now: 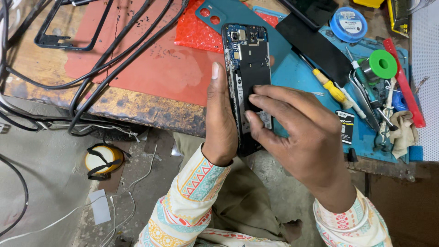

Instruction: The person disassembles a smartphone, removes the back cover, and uses tweezers to lift a black adhesive film over the battery. They then place a new battery into the phone's chassis.

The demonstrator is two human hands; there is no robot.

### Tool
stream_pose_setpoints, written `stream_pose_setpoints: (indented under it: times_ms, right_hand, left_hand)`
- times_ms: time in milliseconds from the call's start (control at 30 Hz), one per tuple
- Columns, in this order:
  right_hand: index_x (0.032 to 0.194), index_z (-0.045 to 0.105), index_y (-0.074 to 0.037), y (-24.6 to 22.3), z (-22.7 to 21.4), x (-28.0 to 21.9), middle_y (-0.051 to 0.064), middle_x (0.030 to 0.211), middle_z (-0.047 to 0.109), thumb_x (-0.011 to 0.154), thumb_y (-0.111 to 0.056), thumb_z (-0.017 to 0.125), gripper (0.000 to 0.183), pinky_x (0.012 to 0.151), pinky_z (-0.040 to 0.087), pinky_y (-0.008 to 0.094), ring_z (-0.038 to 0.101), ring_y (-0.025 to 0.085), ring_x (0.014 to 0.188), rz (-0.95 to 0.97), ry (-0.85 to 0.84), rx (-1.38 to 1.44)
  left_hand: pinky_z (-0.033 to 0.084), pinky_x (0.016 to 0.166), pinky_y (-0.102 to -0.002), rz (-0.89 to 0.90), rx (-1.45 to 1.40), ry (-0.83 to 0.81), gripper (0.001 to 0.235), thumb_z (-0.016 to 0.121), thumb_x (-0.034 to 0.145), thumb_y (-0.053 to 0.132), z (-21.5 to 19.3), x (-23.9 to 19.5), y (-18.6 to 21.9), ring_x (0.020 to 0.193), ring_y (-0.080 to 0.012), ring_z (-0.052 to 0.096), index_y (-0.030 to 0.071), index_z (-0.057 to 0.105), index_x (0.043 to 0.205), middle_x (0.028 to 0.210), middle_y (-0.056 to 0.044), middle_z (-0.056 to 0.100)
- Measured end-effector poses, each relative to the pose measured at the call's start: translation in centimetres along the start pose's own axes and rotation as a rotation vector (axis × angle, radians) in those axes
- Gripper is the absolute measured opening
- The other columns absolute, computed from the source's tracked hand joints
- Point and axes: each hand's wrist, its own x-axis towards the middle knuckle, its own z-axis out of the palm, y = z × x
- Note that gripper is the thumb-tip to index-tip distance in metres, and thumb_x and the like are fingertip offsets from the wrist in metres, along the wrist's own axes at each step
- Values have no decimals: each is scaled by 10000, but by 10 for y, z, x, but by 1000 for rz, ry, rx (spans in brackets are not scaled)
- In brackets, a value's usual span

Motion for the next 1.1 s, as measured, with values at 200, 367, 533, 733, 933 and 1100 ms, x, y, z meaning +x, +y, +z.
stream_pose_setpoints:
  times_ms: [200, 367, 533, 733, 933, 1100]
  right_hand:
    - [1195, 712, -2, -9, 5, 1, 140, 1201, 730, 909, -2, 818, 304, 937, 610, 354, 748, 271, 1085, 86, 75, 23]
    - [1167, 681, 15, -12, 11, -4, 166, 1113, 724, 872, 35, 806, 320, 905, 605, 376, 739, 317, 1062, 55, 130, -28]
    - [1249, 686, 6, -7, 11, -7, 167, 1136, 743, 903, 64, 786, 365, 877, 596, 364, 748, 289, 1020, 82, 110, -78]
    - [1262, 703, -5, -5, 4, -6, 121, 1125, 761, 963, 13, 768, 306, 871, 612, 298, 784, 183, 1016, 248, 118, 123]
    - [1178, 734, 13, -14, 7, -14, 138, 1103, 720, 961, -39, 813, 237, 806, 579, 334, 724, 223, 966, 203, 81, 39]
    - [1065, 731, 17, -14, 9, -11, 116, 1039, 712, 902, -12, 822, 188, 796, 562, 358, 703, 242, 927, 117, 93, -66]
  left_hand:
    - [535, 1064, -356, 16, 8, 21, 632, 289, 1192, 494, 3, 1, -1, 1132, -193, 646, -30, 556, 1422, 1282, -141, 664]
    - [576, 951, -383, -8, 6, 44, 606, 295, 1134, 510, 6, 1, -1, 1028, -222, 683, 31, 542, 1413, 1281, -126, 671]
    - [561, 795, -352, -18, 74, 44, 655, 314, 1156, 545, 8, -4, -2, 918, -199, 642, -14, 543, 1409, 1110, -124, 653]
    - [615, 825, -362, -85, -105, -10, 675, 305, 1145, 561, 6, -4, -3, 898, -219, 679, 5, 539, 1446, 1077, -152, 682]
    - [569, 970, -385, -23, 10, 49, 693, 295, 1136, 560, 7, -2, -5, 1099, -236, 644, 2, 525, 1477, 1339, -117, 640]
    - [569, 949, -387, -18, 74, 49, 662, 314, 1120, 529, 10, -3, -1, 1101, -238, 655, 1, 514, 1466, 1365, -116, 627]
